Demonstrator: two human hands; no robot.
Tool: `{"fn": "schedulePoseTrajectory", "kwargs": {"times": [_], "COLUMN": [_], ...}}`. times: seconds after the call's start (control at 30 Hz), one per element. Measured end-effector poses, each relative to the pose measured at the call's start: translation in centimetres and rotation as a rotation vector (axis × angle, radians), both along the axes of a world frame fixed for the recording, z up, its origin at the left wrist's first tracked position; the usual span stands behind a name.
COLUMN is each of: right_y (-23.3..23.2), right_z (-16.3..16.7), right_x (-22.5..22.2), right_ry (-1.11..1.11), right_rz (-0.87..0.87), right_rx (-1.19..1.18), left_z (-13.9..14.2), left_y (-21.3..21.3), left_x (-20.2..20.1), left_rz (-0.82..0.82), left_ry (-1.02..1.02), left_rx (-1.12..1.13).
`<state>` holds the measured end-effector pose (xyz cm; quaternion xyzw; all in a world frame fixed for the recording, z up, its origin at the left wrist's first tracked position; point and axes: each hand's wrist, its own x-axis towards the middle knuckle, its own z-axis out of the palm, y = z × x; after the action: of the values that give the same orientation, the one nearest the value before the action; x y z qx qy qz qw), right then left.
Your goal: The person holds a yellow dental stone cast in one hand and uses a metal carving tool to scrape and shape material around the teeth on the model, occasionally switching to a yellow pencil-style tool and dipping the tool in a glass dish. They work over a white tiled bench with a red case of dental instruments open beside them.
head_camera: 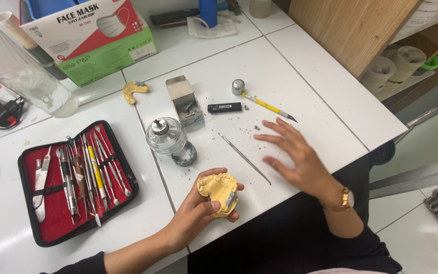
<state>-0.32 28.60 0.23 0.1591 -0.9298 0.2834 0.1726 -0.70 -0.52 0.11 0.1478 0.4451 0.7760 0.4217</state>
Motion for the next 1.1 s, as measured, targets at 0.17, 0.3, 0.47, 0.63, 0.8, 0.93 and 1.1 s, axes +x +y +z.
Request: {"fn": "schedulePoseTrajectory", "kwargs": {"times": [0.17, 0.3, 0.47, 0.63, 0.8, 0.93, 1.1], "right_y": [3.3, 3.7, 3.6, 4.1, 4.3, 3.7, 2.5], "right_z": [2.8, 3.5, 3.1, 2.9, 2.2, 0.2, -2.3], "right_x": [-2.4, -4.4, -5.4, -4.7, -1.8, 1.3, 1.8], "right_ry": [-0.076, -0.124, -0.179, -0.187, -0.137, -0.314, -0.292], "right_rz": [-0.26, -0.334, -0.373, -0.407, -0.345, -0.012, 0.04], "right_rx": [0.216, 0.303, 0.247, 0.227, -0.171, -0.753, -0.893], "left_z": [0.0, 0.2, 0.2, 0.0, 0.1, 0.1, 0.1], "left_y": [0.0, 0.0, 0.0, -0.5, -0.8, -0.9, -1.1], "left_x": [0.0, -0.3, -0.7, -0.8, -1.0, -1.1, -0.7], "left_rz": [-0.007, -0.016, -0.038, -0.063, -0.066, -0.051, -0.053], "left_ry": [-0.03, -0.055, -0.07, -0.048, -0.051, -0.074, -0.057], "left_rx": [-0.046, -0.059, -0.054, -0.054, -0.049, -0.048, -0.072]}}
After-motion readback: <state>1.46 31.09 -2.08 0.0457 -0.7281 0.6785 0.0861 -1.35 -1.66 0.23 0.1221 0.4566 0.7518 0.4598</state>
